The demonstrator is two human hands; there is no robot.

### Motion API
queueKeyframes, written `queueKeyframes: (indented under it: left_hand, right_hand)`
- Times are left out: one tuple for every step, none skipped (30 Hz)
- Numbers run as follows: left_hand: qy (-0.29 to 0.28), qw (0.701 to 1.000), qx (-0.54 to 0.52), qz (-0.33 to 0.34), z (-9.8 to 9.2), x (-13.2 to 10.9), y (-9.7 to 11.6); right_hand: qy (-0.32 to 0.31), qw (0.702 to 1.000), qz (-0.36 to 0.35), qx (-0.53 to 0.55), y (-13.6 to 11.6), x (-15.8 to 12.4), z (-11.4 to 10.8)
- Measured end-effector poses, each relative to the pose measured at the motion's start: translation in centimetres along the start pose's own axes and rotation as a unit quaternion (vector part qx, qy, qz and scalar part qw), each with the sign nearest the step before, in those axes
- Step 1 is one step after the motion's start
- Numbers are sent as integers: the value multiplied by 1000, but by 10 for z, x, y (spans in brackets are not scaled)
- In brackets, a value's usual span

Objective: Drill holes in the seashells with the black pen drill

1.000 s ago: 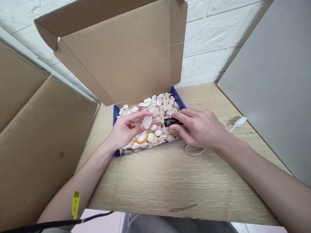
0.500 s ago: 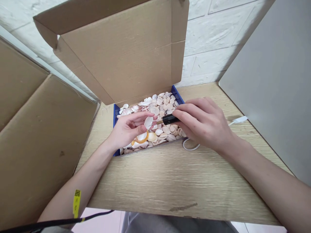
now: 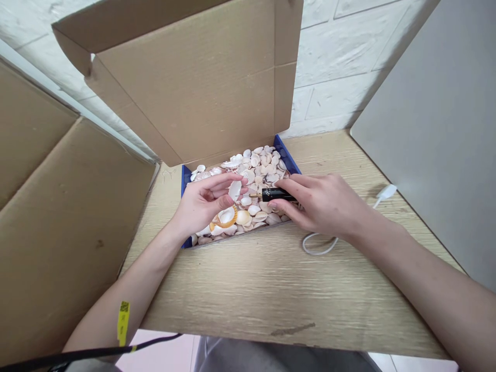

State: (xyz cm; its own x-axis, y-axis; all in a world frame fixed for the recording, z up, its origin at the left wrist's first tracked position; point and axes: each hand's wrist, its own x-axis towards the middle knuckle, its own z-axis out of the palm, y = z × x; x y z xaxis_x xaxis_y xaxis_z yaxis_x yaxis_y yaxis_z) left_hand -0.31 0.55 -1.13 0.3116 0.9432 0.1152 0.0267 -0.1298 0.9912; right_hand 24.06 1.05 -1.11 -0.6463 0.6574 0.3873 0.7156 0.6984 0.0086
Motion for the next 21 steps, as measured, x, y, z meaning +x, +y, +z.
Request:
queueKeyframes:
  left_hand:
    - [6, 1000, -1, -5, 0, 0, 0]
    - [12, 1000, -2, -10, 1, 0, 0]
    - [16, 1000, -6, -13, 1, 1, 0]
    - [20, 1000, -10, -15, 1, 1, 0]
    - [21, 1000, -14, -14, 1, 2, 0]
    - [22, 1000, -15, -11, 1, 2, 1]
    - [21, 1000, -15, -10, 1, 2, 1]
    - [20, 1000, -13, -10, 1, 2, 1]
    - [16, 1000, -8, -13, 1, 2, 1]
    - [12, 1000, -2, -16, 1, 2, 1]
    - [3, 1000, 4, -22, 0, 2, 2]
    - [-8, 999, 10, -31, 0, 2, 2]
    - [-18, 999, 14, -41, 0, 2, 2]
    - [-27, 998, 17, -51, 0, 2, 3]
    - [-33, 998, 16, -59, -1, 1, 3]
    - [-35, 997, 13, -63, -1, 1, 3]
    - [-34, 997, 8, -62, -1, 1, 3]
    - [-31, 998, 0, -54, -1, 1, 3]
    - [-29, 999, -9, -42, -1, 1, 2]
    - [-27, 999, -20, -30, -1, 1, 2]
    - [-26, 999, -30, -20, 0, 1, 2]
  right_hand:
    - [10, 1000, -9, -7, 0, 0, -1]
    - [26, 999, -20, -16, 0, 0, -1]
    - [45, 998, -34, -28, 0, 1, -2]
    - [66, 996, -48, -42, 0, 1, -3]
    - [84, 993, -61, -56, 0, 2, -4]
    - [101, 990, -72, -70, 0, 2, -5]
    - [114, 987, -82, -82, 0, 2, -6]
    - [123, 984, -91, -92, 1, 2, -6]
    - [128, 982, -98, -99, 1, 2, -7]
    - [132, 980, -103, -103, 2, 2, -7]
    - [137, 979, -107, -104, 3, 2, -7]
    - [144, 978, -109, -102, 4, 1, -7]
    - [154, 977, -111, -99, 4, 1, -6]
    - [164, 976, -112, -94, 5, 1, -6]
    - [170, 975, -110, -89, 6, 1, -6]
    - [172, 976, -106, -85, 6, 2, -5]
    - [166, 978, -97, -81, 6, 2, -5]
    - [155, 981, -86, -77, 6, 3, -4]
    - [140, 985, -71, -72, 6, 3, -3]
    - [123, 989, -54, -64, 5, 3, -2]
    - [105, 992, -37, -54, 5, 3, -1]
